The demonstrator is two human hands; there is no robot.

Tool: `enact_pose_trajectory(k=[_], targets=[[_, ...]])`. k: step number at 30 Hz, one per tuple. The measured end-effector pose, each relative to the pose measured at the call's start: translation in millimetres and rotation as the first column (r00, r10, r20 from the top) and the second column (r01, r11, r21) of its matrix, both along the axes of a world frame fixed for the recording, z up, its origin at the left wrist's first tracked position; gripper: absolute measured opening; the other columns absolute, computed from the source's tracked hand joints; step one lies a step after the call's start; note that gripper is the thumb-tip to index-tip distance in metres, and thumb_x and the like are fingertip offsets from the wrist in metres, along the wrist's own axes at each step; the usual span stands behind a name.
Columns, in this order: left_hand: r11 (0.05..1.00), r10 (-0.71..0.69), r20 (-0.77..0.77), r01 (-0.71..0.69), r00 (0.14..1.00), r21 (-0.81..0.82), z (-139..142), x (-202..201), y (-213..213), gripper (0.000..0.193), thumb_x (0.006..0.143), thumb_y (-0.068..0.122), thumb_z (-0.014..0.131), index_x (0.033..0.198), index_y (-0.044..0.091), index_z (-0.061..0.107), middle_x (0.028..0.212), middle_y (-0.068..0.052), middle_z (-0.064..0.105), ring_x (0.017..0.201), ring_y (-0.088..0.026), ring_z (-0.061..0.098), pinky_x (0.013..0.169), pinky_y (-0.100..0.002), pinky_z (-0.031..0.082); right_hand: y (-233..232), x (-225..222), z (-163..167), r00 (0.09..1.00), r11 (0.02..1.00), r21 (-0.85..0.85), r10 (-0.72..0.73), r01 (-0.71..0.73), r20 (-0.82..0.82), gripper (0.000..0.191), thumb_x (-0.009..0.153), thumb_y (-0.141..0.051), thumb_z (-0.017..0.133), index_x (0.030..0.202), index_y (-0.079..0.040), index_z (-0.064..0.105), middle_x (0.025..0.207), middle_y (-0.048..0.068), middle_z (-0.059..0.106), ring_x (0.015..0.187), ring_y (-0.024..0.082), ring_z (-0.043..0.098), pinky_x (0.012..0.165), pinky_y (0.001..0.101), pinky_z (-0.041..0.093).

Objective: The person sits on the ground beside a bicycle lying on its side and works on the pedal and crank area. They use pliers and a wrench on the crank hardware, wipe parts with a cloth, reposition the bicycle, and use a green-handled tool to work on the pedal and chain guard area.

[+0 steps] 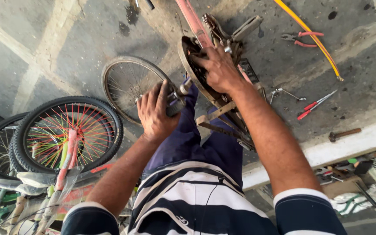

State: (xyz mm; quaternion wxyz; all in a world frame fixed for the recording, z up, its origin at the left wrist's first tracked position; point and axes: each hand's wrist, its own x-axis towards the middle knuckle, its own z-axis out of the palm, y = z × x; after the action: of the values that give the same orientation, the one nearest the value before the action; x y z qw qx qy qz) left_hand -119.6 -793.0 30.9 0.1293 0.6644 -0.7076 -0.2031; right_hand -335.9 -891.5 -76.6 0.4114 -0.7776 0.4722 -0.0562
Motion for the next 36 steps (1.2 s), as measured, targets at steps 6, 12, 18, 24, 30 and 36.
enact_pose_trajectory(k=[6, 12, 18, 24, 30, 36], targets=[[1.0, 0.003, 0.0, -0.003, 1.0, -0.003, -2, 4, 0, 0.081, 0.073, 0.019, 0.084, 0.147, 0.006, 0.053, 0.135, -0.013, 0.061, 0.118, -0.035, 0.06, 0.103, -0.05, 0.044, 3, -5, -4, 0.973, 0.973, 0.108, 0.212, -0.202, -0.093, 0.067, 0.077, 0.004, 0.055, 0.138, -0.021, 0.066, 0.146, 0.017, 0.054, 0.136, 0.043, 0.045, 0.113, 0.0566, 0.039], [1.0, -0.018, 0.005, 0.018, 1.0, -0.004, -3, 2, 0, 0.086, 0.068, 0.018, 0.083, 0.147, 0.005, 0.053, 0.135, -0.014, 0.06, 0.121, -0.036, 0.059, 0.103, -0.051, 0.043, -15, -3, -6, 0.949, 0.96, 0.092, 0.276, -0.264, -0.153, 0.051, 0.077, 0.002, 0.06, 0.122, -0.016, 0.077, 0.13, 0.019, 0.063, 0.127, 0.036, 0.055, 0.117, 0.0507, 0.039], [1.0, -0.002, -0.004, 0.002, 1.0, 0.023, -4, 0, 6, 0.084, 0.069, 0.019, 0.083, 0.147, 0.005, 0.054, 0.136, -0.015, 0.061, 0.121, -0.036, 0.059, 0.101, -0.05, 0.044, -39, -19, -4, 0.984, 0.93, 0.345, -0.07, 0.124, -0.165, 0.026, 0.095, -0.003, 0.06, 0.107, -0.014, 0.08, 0.127, 0.01, 0.07, 0.128, 0.029, 0.059, 0.117, 0.0474, 0.045], [1.0, -0.008, 0.011, 0.008, 1.0, -0.009, -5, 1, 6, 0.082, 0.072, 0.021, 0.083, 0.147, 0.005, 0.053, 0.134, -0.016, 0.059, 0.12, -0.037, 0.059, 0.103, -0.051, 0.044, -9, 4, -6, 0.998, 0.997, -0.047, 0.064, -0.064, -0.015, 0.054, 0.08, 0.002, 0.061, 0.128, -0.019, 0.075, 0.141, 0.018, 0.056, 0.127, 0.036, 0.048, 0.108, 0.0595, 0.034], [1.0, -0.01, 0.016, 0.01, 1.0, -0.007, -9, 5, 1, 0.084, 0.07, 0.019, 0.084, 0.147, 0.004, 0.053, 0.135, -0.015, 0.06, 0.12, -0.037, 0.059, 0.104, -0.051, 0.043, -5, -7, -1, 0.949, 0.945, -0.148, 0.268, -0.293, -0.164, 0.06, 0.083, 0.003, 0.058, 0.136, -0.019, 0.072, 0.136, 0.021, 0.057, 0.131, 0.039, 0.047, 0.112, 0.0541, 0.035], [1.0, -0.005, 0.012, 0.005, 1.0, 0.001, -10, 5, -5, 0.084, 0.071, 0.018, 0.084, 0.148, 0.004, 0.053, 0.136, -0.014, 0.06, 0.119, -0.036, 0.059, 0.103, -0.05, 0.043, -13, -14, -4, 0.974, 0.976, 0.042, 0.218, -0.215, -0.056, 0.046, 0.078, -0.011, 0.066, 0.122, -0.021, 0.075, 0.131, 0.015, 0.058, 0.127, 0.034, 0.047, 0.109, 0.0542, 0.03]])
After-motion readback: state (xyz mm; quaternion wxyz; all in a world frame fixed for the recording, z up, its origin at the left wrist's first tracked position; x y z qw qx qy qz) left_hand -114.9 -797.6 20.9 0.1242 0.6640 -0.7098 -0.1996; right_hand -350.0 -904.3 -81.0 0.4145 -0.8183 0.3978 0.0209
